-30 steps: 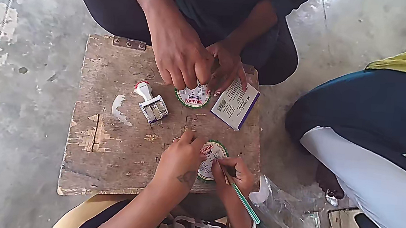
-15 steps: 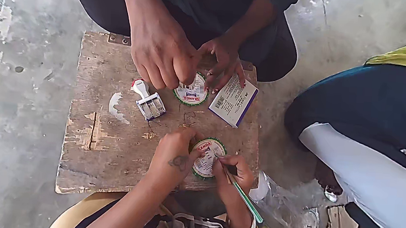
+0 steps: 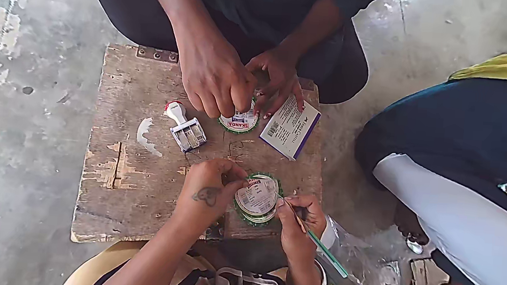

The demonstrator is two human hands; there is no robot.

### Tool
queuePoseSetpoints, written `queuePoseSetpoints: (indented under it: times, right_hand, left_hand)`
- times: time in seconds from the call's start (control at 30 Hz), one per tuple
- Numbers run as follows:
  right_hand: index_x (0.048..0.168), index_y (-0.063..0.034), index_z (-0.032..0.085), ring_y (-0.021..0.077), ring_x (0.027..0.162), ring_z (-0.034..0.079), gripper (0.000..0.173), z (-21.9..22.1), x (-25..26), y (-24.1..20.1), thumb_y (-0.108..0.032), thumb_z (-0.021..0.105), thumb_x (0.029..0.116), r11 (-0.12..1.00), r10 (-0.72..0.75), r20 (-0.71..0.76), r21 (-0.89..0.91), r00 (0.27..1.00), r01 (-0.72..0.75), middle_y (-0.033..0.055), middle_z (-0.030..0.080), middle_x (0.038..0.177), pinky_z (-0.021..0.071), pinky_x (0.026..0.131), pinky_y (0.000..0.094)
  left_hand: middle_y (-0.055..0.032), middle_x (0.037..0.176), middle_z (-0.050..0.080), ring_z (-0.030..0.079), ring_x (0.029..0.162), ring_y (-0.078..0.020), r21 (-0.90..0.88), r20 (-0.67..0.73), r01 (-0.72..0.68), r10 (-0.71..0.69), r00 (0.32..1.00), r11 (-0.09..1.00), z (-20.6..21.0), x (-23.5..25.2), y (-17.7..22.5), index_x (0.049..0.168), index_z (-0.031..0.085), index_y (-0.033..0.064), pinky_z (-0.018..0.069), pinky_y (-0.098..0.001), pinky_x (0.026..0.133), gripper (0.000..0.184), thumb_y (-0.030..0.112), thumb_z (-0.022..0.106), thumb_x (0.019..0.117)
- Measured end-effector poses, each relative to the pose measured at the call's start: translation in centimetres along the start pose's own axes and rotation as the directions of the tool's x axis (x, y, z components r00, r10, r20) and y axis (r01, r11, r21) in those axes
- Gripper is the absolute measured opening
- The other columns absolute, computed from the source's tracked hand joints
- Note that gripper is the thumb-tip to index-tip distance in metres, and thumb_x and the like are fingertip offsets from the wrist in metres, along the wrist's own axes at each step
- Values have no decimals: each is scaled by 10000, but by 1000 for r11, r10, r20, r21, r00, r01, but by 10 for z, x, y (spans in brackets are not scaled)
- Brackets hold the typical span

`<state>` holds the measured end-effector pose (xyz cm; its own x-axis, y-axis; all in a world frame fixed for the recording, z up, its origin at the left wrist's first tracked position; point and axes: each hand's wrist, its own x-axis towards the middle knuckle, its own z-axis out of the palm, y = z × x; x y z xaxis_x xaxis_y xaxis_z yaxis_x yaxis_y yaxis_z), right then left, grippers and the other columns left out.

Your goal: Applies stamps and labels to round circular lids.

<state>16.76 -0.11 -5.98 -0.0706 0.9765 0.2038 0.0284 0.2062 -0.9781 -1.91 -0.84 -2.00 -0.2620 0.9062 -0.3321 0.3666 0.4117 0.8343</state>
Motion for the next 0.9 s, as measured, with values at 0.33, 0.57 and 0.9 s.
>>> queuePoseSetpoints:
  times: [0.33, 0.57, 0.9]
  right_hand:
    - [871, -24, 640, -59, 764, 636, 111, 1, -9, 2, -86, 719, 824, 914, -180, 198, -329, 964, 238, 10, 680, 807, 528, 709, 83]
    - [817, -4, 637, -65, 707, 623, 125, -2, -7, 2, -95, 722, 810, 894, -167, 183, -385, 969, 227, 10, 662, 736, 517, 676, 76]
    - [747, 1, 637, -40, 669, 616, 112, -1, -8, 7, -76, 705, 791, 889, -143, 169, -412, 975, 201, 30, 652, 699, 506, 636, 92]
  left_hand:
    - [-166, 1006, 662, 628, 767, -258, 265, -288, -229, 303, 909, 937, -8, 1, -9, 1181, 686, 21, 513, -412, 650, 333, 56, 772, 861]
    - [-137, 914, 712, 712, 833, -313, 319, 30, -428, 442, 896, 846, 30, -18, -6, 1021, 804, 77, 588, -443, 702, 151, 77, 682, 932]
    - [-148, 906, 712, 714, 823, -315, 324, 2, -354, 374, 928, 877, 30, -19, -1, 1097, 775, 50, 588, -440, 700, 206, 90, 737, 900]
